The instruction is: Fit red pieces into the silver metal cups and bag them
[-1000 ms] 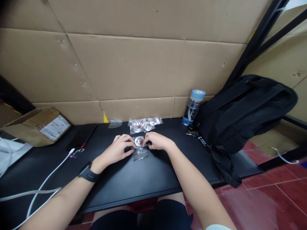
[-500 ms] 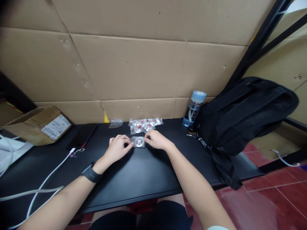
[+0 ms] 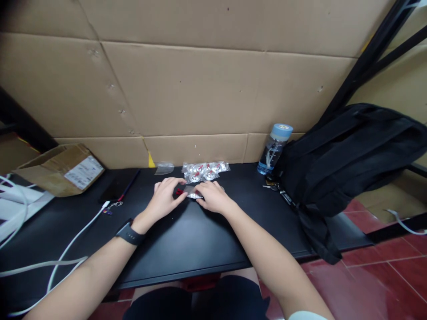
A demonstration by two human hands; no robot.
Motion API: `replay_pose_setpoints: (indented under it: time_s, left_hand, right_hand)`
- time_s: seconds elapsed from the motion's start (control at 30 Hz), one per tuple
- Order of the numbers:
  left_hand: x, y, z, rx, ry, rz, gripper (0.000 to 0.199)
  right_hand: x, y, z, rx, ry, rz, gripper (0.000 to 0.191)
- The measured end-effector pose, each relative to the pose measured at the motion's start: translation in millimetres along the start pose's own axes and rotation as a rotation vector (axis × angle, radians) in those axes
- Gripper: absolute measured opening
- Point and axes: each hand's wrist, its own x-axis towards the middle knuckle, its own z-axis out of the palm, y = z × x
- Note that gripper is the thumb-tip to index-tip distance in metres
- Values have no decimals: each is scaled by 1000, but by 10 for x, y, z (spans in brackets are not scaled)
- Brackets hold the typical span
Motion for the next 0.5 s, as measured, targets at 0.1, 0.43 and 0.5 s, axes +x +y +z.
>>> replay_pose_setpoints:
  time_s: [0.1,0.43,0.5]
  left_hand:
    - [-7,-39,6,-70,-116,106,46]
    - [2,-60,123,-181,-95,-41,42]
    - [7,-58,117,-211,-81,-68,43]
  right_hand:
    - [20,47,-9,83,31,12,21]
    - [35,220,-26,343,46,197,35]
    - [51,253,21,437,58,214,43]
